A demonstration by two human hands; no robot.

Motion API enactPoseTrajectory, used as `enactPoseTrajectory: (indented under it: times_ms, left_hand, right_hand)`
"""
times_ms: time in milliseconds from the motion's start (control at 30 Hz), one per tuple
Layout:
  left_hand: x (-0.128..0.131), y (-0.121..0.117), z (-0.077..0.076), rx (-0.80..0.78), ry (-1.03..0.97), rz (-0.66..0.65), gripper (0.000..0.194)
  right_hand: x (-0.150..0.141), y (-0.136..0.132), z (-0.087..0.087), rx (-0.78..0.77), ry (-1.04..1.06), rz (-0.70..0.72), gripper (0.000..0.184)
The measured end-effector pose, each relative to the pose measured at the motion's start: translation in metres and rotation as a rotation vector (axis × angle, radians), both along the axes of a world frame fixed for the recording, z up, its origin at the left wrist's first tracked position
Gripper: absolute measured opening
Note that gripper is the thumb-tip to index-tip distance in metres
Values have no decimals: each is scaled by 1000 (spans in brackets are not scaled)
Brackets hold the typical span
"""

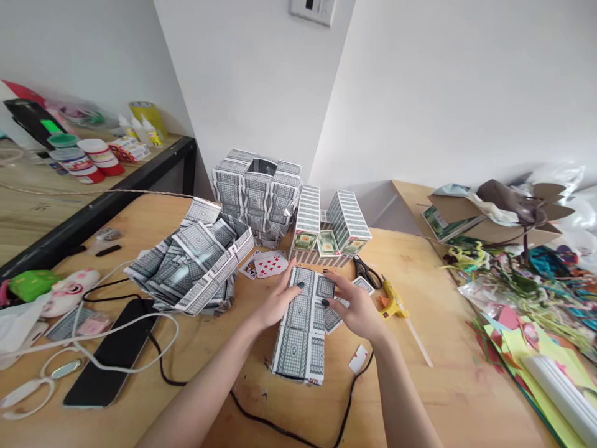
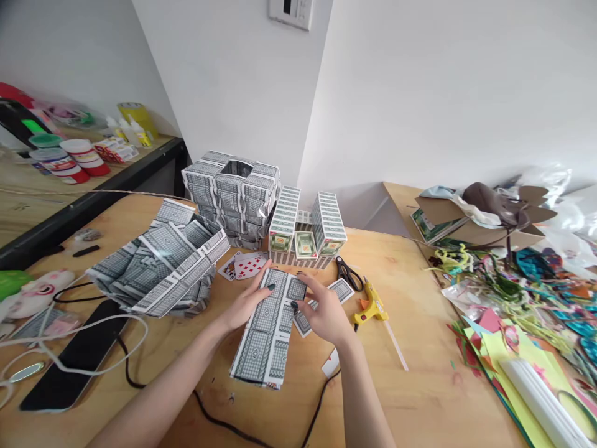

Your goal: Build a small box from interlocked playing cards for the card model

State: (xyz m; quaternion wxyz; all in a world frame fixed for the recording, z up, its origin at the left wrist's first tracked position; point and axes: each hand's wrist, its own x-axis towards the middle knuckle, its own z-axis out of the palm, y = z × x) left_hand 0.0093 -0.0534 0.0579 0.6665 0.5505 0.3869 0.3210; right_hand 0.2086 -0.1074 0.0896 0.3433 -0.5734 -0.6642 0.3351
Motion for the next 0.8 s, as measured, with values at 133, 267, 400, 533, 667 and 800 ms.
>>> enactPoseTrajectory:
  times_ms: [133, 267, 400, 533, 667, 800]
  left_hand:
    - [-2, 1, 7, -80, -26, -48, 67]
    - [-4, 1, 10, -111, -24, -94, 67]
    - [-1, 0, 6, 1, 14, -48, 65]
    - [3, 0, 3, 45, 19, -28, 65]
    - [2, 0, 5, 62, 26, -18, 63]
    - [0, 0, 9, 29, 27, -28, 63]
  right_hand:
    - [-3, 2, -5, 13, 51, 28, 52]
    - [0, 3, -6, -21, 72, 59, 55]
    - [5, 4, -4, -42, 20, 20, 54]
    - [5, 5, -7, -78, 58, -29, 59]
    - [3, 6, -12, -106, 97, -34, 60]
    - [2, 8, -13, -96, 153, 22, 63]
